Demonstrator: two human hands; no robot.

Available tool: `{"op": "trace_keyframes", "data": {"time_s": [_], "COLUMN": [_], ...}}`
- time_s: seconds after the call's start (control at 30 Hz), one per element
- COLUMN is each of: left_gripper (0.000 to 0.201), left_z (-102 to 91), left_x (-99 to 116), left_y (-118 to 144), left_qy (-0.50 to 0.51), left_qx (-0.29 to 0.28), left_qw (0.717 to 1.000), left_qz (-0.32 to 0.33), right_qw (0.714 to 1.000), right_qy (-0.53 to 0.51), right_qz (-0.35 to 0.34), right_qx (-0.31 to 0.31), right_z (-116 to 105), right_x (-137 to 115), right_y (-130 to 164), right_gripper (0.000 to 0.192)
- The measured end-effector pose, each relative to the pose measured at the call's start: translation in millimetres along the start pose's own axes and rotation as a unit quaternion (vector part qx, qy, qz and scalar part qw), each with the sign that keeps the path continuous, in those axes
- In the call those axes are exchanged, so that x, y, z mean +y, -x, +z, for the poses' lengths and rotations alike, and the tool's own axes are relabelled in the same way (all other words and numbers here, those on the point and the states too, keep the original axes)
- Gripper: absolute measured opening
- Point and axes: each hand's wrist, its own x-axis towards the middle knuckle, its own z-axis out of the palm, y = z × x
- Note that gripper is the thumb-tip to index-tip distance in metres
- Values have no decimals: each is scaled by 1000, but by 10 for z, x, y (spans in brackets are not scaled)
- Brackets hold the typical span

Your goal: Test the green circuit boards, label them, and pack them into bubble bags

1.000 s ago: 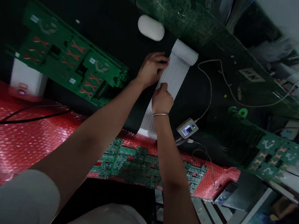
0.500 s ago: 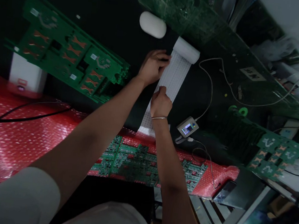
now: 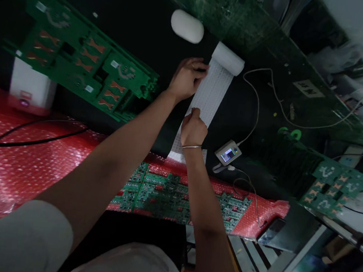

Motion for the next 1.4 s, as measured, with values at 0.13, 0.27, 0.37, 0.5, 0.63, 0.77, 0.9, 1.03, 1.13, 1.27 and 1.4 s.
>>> {"op": "trace_keyframes", "data": {"time_s": [0.13,0.27,0.37,0.5,0.63,0.77,0.9,1.03,1.13,1.27,1.4], "left_gripper": [35,35,35,35,36,36,37,37,37,35,35], "left_z": [8,22,32,40,33,16,1,-4,1,7,3], "left_x": [-12,-22,-24,-24,-26,-20,6,17,5,-12,-8], "left_y": [-3,-7,-9,-13,-13,-8,-3,-7,-13,-14,-11], "left_qy": [-2,-2,-12,-25,-25,-20,-30,-37,-24,-9,-7], "left_qx": [2,-3,3,10,7,-1,-1,2,-3,-6,-9], "left_qw": [1000,1000,1000,1000,1000,1000,1000,999,1000,1000,1000], "left_qz": [0,-5,-2,3,5,7,6,13,7,3,3], "right_qw": [1000,1000,1000,1000,1000,1000,1000,1000,1000,1000,1000], "right_qy": [2,-12,-12,-4,-7,-21,-19,-11,-9,-16,-14], "right_qz": [-1,-12,-12,-9,-9,-13,-8,-7,-10,-20,-17], "right_qx": [4,13,9,-3,-4,0,-7,-7,-9,-1,-5], "right_z": [21,49,56,58,76,91,92,100,117,145,158], "right_x": [12,34,38,31,41,55,54,51,60,81,91], "right_y": [34,60,90,139,177,209,248,300,344,405,460], "right_gripper": [33,33,34,34,35,36,36,36,36,38,37]}}
